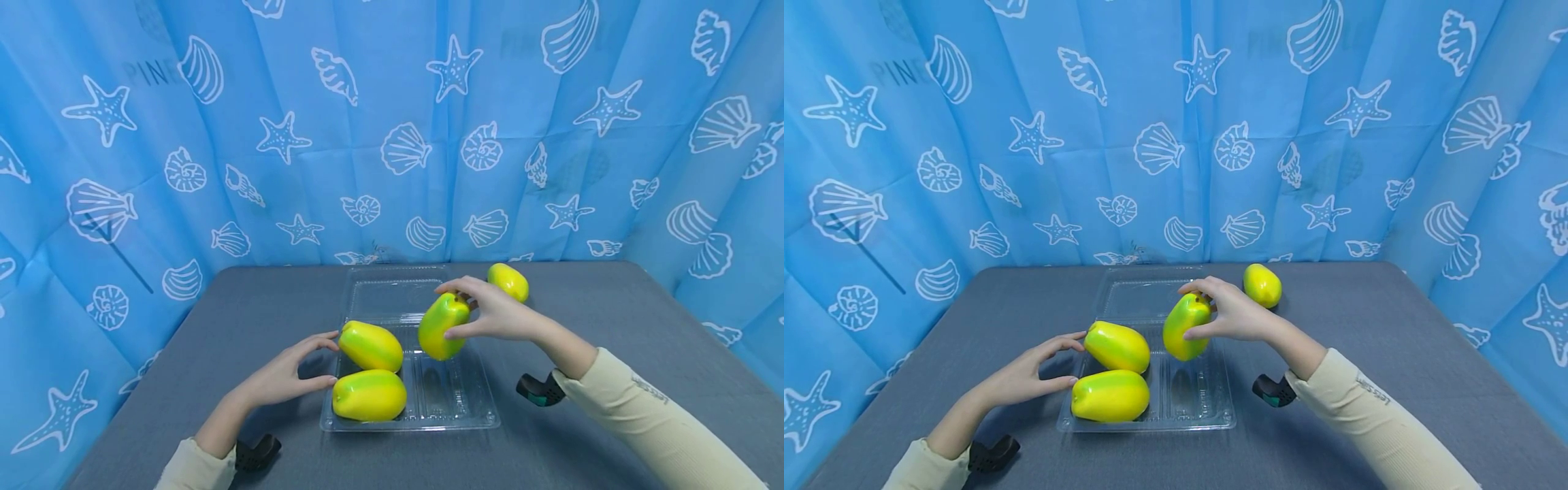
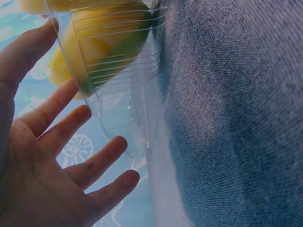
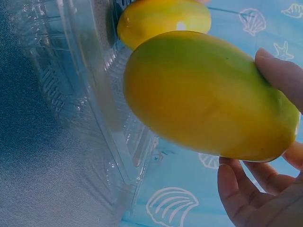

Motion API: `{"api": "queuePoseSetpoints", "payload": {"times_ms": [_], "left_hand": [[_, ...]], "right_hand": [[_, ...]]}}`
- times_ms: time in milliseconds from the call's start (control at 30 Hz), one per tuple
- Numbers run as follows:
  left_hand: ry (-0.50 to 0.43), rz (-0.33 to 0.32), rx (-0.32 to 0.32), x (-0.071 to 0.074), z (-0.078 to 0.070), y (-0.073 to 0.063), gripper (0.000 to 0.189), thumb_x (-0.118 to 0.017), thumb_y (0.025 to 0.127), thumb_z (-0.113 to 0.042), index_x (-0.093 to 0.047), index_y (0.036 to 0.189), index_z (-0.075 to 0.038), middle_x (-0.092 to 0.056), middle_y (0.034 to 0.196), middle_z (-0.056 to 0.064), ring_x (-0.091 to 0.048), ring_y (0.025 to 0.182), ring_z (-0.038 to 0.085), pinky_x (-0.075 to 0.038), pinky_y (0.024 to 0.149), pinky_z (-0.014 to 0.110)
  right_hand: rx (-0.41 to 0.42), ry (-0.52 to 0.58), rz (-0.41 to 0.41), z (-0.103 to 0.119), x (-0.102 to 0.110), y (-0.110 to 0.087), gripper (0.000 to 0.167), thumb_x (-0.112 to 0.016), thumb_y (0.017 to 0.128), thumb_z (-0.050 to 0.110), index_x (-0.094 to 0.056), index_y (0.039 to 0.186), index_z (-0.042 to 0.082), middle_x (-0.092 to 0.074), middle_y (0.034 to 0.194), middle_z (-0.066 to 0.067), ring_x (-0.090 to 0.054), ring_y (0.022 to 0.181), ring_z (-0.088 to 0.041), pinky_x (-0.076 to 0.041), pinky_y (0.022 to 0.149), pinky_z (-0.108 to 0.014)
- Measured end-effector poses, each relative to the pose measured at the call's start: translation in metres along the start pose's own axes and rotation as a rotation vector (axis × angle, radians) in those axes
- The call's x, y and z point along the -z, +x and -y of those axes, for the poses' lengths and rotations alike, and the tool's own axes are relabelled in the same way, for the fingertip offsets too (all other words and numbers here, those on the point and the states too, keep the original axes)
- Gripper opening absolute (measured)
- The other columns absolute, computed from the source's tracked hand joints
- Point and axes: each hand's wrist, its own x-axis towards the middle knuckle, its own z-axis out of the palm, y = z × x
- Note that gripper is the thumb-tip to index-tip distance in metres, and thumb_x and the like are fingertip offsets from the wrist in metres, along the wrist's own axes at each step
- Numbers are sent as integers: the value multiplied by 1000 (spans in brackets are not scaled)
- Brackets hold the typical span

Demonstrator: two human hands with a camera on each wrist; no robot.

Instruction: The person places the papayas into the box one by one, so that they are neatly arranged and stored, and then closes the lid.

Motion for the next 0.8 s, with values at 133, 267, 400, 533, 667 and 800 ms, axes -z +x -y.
{"api": "queuePoseSetpoints", "payload": {"times_ms": [133, 267, 400, 533, 667, 800], "left_hand": [[0, 0, 4, 0, 0, 0, 39, -63, 88, -35, -51, 123, -21, -34, 150, 11, -30, 138, 39, -30, 103, 67], [4, -1, 8, 0, 0, 0, 39, -63, 88, -35, -51, 123, -21, -34, 150, 11, -31, 138, 39, -31, 103, 66], [8, -2, 8, 0, -1, 0, 40, -63, 88, -36, -51, 123, -21, -34, 150, 11, -31, 137, 39, -31, 103, 66], [8, -3, 4, 0, -1, 1, 39, -63, 88, -36, -51, 123, -21, -34, 150, 11, -31, 137, 39, -31, 103, 66], [10, -5, 3, 0, 0, 0, 40, -63, 88, -36, -51, 123, -21, -34, 150, 11, -32, 137, 39, -31, 102, 66], [13, -5, 5, 0, 0, 0, 40, -63, 88, -36, -51, 123, -21, -34, 150, 11, -31, 137, 39, -31, 102, 66]], "right_hand": [[2, 0, 14, 0, -1, 2, 60, -78, 74, 24, -51, 125, 6, -56, 122, -12, -53, 100, -21, -53, 84, -33], [15, 7, 28, -1, -2, 5, 60, -79, 73, 22, -51, 123, 5, -56, 121, -13, -53, 99, -22, -53, 84, -35], [20, 14, 52, 0, -2, 7, 58, -79, 73, 21, -52, 122, 4, -57, 119, -12, -54, 98, -23, -53, 84, -36], [17, 4, 75, -1, -4, 9, 57, -79, 73, 22, -52, 121, 5, -57, 118, -11, -54, 99, -22, -53, 83, -33], [31, -15, 94, -3, -5, 11, 57, -79, 74, 23, -53, 120, 4, -57, 118, -12, -54, 99, -22, -54, 82, -32], [41, -26, 118, -5, -6, 13, 57, -78, 75, 25, -53, 121, 4, -57, 118, -13, -54, 99, -23, -54, 81, -32]]}}
